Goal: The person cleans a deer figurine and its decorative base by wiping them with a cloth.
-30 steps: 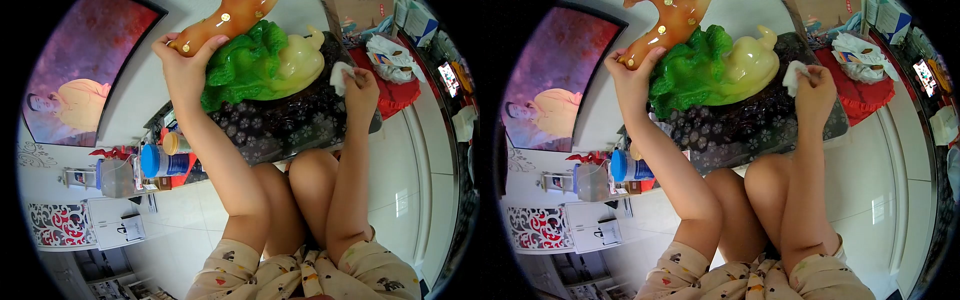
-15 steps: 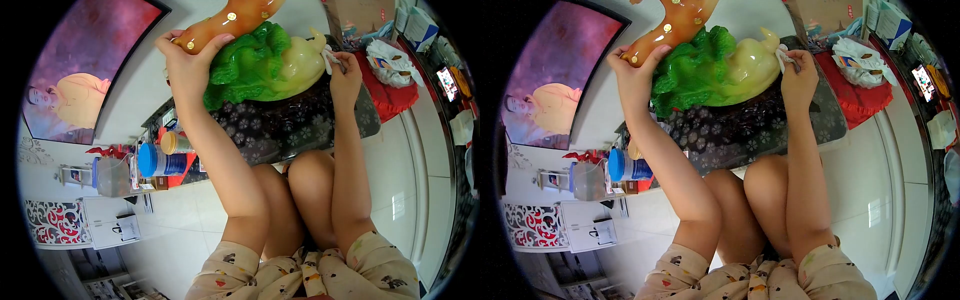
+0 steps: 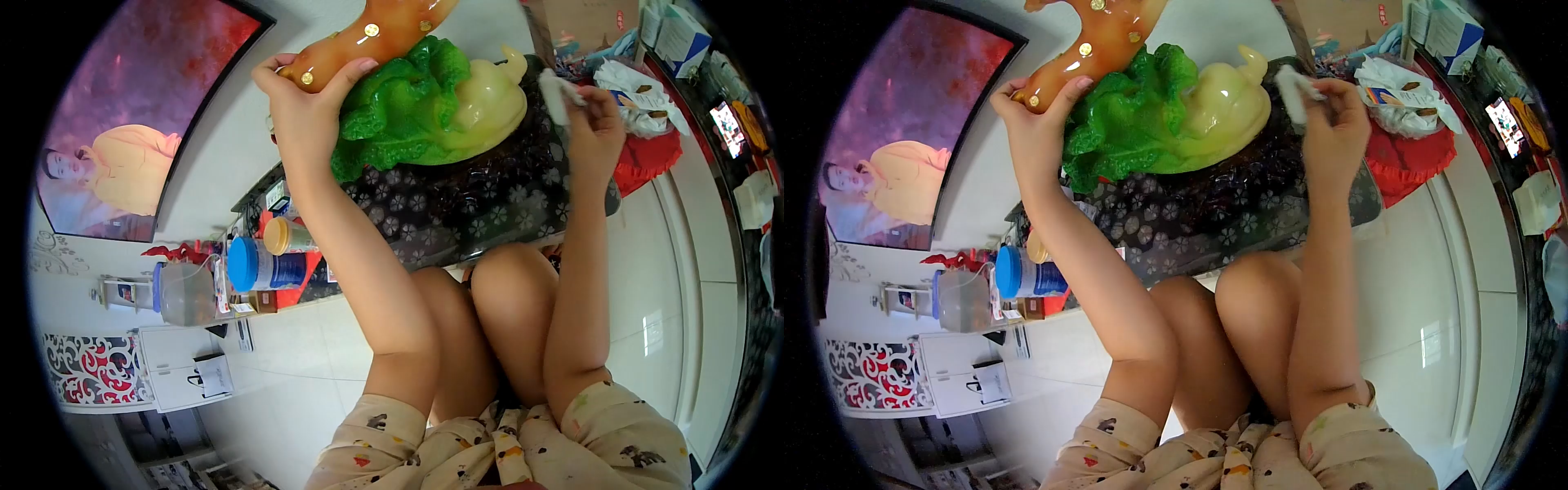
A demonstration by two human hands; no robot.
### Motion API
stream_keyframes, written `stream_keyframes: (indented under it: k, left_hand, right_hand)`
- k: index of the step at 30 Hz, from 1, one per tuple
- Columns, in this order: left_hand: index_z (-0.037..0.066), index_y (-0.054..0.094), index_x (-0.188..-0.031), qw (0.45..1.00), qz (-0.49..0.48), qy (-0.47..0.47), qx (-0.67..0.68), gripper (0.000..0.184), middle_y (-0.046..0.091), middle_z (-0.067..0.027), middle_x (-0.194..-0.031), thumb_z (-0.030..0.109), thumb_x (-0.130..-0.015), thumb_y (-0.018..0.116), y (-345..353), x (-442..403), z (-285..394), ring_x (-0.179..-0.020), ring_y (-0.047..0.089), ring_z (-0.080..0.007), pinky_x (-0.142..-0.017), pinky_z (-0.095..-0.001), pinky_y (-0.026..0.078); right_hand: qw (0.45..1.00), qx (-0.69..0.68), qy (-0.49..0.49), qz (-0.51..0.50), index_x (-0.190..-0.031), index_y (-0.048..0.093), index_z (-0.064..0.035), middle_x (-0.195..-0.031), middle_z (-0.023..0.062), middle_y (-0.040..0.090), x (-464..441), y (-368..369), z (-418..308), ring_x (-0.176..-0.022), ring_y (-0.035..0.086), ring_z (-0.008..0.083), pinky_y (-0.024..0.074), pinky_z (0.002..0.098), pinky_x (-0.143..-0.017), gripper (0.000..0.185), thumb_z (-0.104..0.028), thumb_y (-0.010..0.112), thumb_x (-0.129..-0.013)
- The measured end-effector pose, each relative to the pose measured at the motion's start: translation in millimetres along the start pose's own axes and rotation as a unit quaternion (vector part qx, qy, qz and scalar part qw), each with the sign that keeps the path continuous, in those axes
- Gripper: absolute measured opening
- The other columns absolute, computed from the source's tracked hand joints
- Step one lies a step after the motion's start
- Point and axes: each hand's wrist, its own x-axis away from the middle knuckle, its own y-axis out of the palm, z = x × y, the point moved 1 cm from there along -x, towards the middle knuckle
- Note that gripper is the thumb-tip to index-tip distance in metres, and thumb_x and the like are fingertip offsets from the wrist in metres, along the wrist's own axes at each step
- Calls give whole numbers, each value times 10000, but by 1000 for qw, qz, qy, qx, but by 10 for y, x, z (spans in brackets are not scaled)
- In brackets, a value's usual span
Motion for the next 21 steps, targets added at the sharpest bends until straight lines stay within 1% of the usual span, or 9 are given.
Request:
stream_keyframes:
  k: [1,4,7,8,11,12,13,17,21]
  left_hand:
    - [-13,347,-1120,1000,-2,-2,8,831,594,-191,-1010,362,-631,905,-1,-1,0,-889,608,-221,-805,-308,508]
    - [-15,343,-1121,1000,-3,-3,18,836,594,-193,-1010,362,-631,905,4,2,-19,-889,610,-223,-803,-308,509]
    - [-47,362,-1141,999,-10,-12,32,842,560,-184,-1045,368,-641,898,-1,1,-10,-922,585,-222,-816,-294,489]
    - [-62,372,-1151,999,-13,-17,38,845,543,-179,-1063,371,-647,894,-3,3,-4,-938,573,-222,-823,-287,479]
    - [-69,373,-1153,1000,-5,-10,8,851,546,-181,-1063,372,-646,895,-7,0,1,-935,575,-221,-821,-286,480]
    - [-55,365,-1141,1000,-1,-1,4,851,564,-186,-1041,376,-637,899,-6,-8,-15,-918,590,-226,-814,-297,491]
    - [-40,358,-1130,1000,2,8,-1,852,582,-191,-1019,379,-627,903,0,-22,-39,-901,605,-230,-807,-307,501]
    - [-27,357,-1117,1000,3,10,-1,852,602,-200,-1000,386,-616,908,-2,-14,-30,-884,623,-239,-801,-318,512]
    - [-60,374,-1162,1000,-7,-12,16,867,549,-185,-1070,396,-639,893,-9,-9,-20,-945,579,-223,-832,-291,478]
  right_hand:
    - [1000,-11,-14,26,-973,587,10,-954,77,661,-49,-80,23,-890,616,115,472,243,-809,136,74,585,-853]
    - [995,64,-52,59,-966,598,2,-938,72,669,-143,-279,193,-882,611,100,472,241,-775,122,54,601,-856]
    - [990,131,-1,41,-952,607,-2,-918,62,677,-132,-400,362,-864,613,93,467,239,-743,99,37,608,-861]
    - [992,122,20,29,-949,609,-4,-891,59,685,-115,-416,423,-836,616,101,461,241,-735,104,35,600,-853]
    - [983,180,38,0,-945,610,3,-873,80,690,-40,-312,418,-818,630,125,469,254,-727,122,47,586,-834]
    - [972,229,37,-28,-927,614,4,-867,112,693,-21,-267,384,-812,646,143,477,262,-724,127,54,578,-815]
    - [973,220,23,-68,-909,616,2,-874,121,695,-10,-211,426,-816,660,150,489,273,-737,132,71,570,-806]
    - [974,208,31,-83,-898,609,3,-905,103,708,104,-154,349,-816,662,137,496,276,-765,174,115,530,-791]
    - [971,212,75,-75,-889,602,5,-984,130,720,257,-179,158,-842,669,135,494,262,-771,185,127,502,-793]
